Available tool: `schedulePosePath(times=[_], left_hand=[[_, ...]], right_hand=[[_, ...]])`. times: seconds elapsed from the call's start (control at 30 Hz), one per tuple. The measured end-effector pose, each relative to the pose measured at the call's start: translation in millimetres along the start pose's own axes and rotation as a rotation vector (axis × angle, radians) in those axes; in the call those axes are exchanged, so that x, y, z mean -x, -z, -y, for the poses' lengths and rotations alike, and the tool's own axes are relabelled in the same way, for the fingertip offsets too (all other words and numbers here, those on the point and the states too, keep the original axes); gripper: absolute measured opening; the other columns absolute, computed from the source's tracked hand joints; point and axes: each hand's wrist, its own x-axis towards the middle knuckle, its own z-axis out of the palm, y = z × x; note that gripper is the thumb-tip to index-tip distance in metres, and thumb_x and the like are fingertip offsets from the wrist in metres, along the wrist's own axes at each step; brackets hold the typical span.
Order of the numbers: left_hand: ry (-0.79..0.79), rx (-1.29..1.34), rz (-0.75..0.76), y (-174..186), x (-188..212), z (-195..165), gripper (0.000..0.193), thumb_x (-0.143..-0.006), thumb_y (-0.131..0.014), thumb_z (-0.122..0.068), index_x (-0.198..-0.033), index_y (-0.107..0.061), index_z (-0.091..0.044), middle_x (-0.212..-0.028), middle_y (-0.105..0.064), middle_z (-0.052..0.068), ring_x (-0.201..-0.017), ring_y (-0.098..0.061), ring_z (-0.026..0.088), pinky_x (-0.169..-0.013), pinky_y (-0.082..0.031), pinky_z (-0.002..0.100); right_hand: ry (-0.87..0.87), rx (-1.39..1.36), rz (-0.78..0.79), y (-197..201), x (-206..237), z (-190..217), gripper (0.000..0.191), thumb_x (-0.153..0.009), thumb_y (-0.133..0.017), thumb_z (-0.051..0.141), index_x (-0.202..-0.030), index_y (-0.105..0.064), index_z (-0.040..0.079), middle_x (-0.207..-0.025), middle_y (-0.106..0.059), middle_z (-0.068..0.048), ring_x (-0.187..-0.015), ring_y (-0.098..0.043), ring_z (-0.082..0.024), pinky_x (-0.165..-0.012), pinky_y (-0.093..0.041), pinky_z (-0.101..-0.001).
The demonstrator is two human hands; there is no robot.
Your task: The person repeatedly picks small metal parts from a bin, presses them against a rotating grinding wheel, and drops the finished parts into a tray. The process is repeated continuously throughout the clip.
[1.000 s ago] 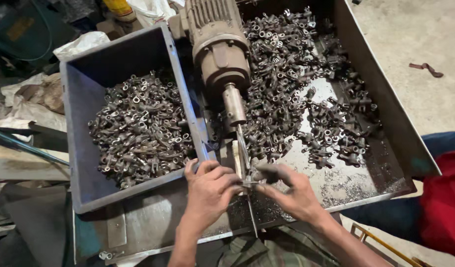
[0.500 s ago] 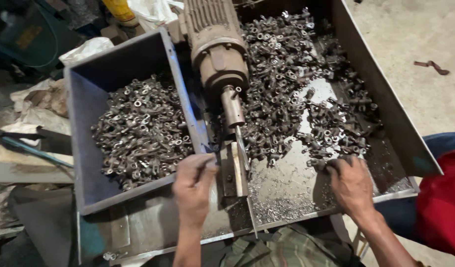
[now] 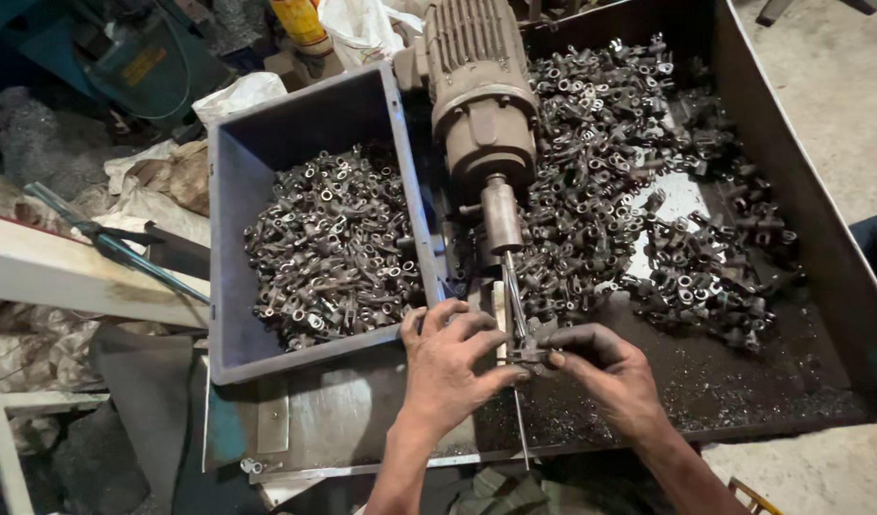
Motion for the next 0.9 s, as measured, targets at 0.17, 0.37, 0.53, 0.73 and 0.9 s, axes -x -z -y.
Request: schedulePosePath(times=[0.17,0.37,0.53,0.73,0.9], left_hand=[[0.006,-0.008,-0.011,-6,2,2,0.033,-0.07,-0.086,-0.043,-0.097,-0.081,-0.024,-0.111,-0.072,-0.006,-0.128,-0.051,0.023,-0.112,-0.019,0.051],[0.018,-0.032,-0.069,-10,0,-2,0.032,-0.07,-0.086,-0.033,-0.099,-0.079,-0.023,-0.107,-0.071,-0.006,-0.123,-0.053,0.022,-0.111,-0.019,0.051],[0.057,-0.019,-0.102,-12,-2,-6,0.031,-0.071,-0.085,-0.032,-0.099,-0.078,-0.022,-0.108,-0.071,-0.005,-0.124,-0.053,0.023,-0.112,-0.02,0.051],[0.083,-0.025,-0.138,-13,-2,-10,0.032,-0.072,-0.084,-0.029,-0.101,-0.076,-0.018,-0.108,-0.072,-0.004,-0.121,-0.055,0.025,-0.11,-0.023,0.051],[0.106,-0.049,-0.151,-13,-3,-12,0.03,-0.073,-0.083,-0.023,-0.102,-0.076,-0.016,-0.107,-0.072,-0.003,-0.116,-0.058,0.023,-0.109,-0.026,0.05]], right_hand=[[0.121,0.06,0.001,-16,-7,7,0.021,-0.09,-0.068,-0.003,-0.111,-0.07,-0.002,-0.105,-0.074,-0.011,-0.096,-0.072,-0.016,-0.087,-0.06,-0.0288],[0.335,0.421,-0.056,-29,3,14,0.019,-0.09,-0.068,-0.001,-0.108,-0.072,0.003,-0.105,-0.077,-0.007,-0.095,-0.074,-0.013,-0.086,-0.061,-0.0259],[0.511,0.588,-0.137,-42,4,21,0.017,-0.089,-0.072,0.002,-0.105,-0.073,0.007,-0.105,-0.078,-0.006,-0.094,-0.076,-0.012,-0.082,-0.061,-0.0254],[0.395,0.57,-0.125,-45,0,36,0.025,-0.088,-0.072,0.006,-0.113,-0.073,0.007,-0.105,-0.079,-0.007,-0.088,-0.076,-0.012,-0.076,-0.062,-0.0251],[0.151,0.613,-0.095,-35,-12,35,0.029,-0.089,-0.07,0.023,-0.114,-0.072,0.008,-0.09,-0.078,-0.006,-0.072,-0.072,-0.011,-0.057,-0.058,-0.026]])
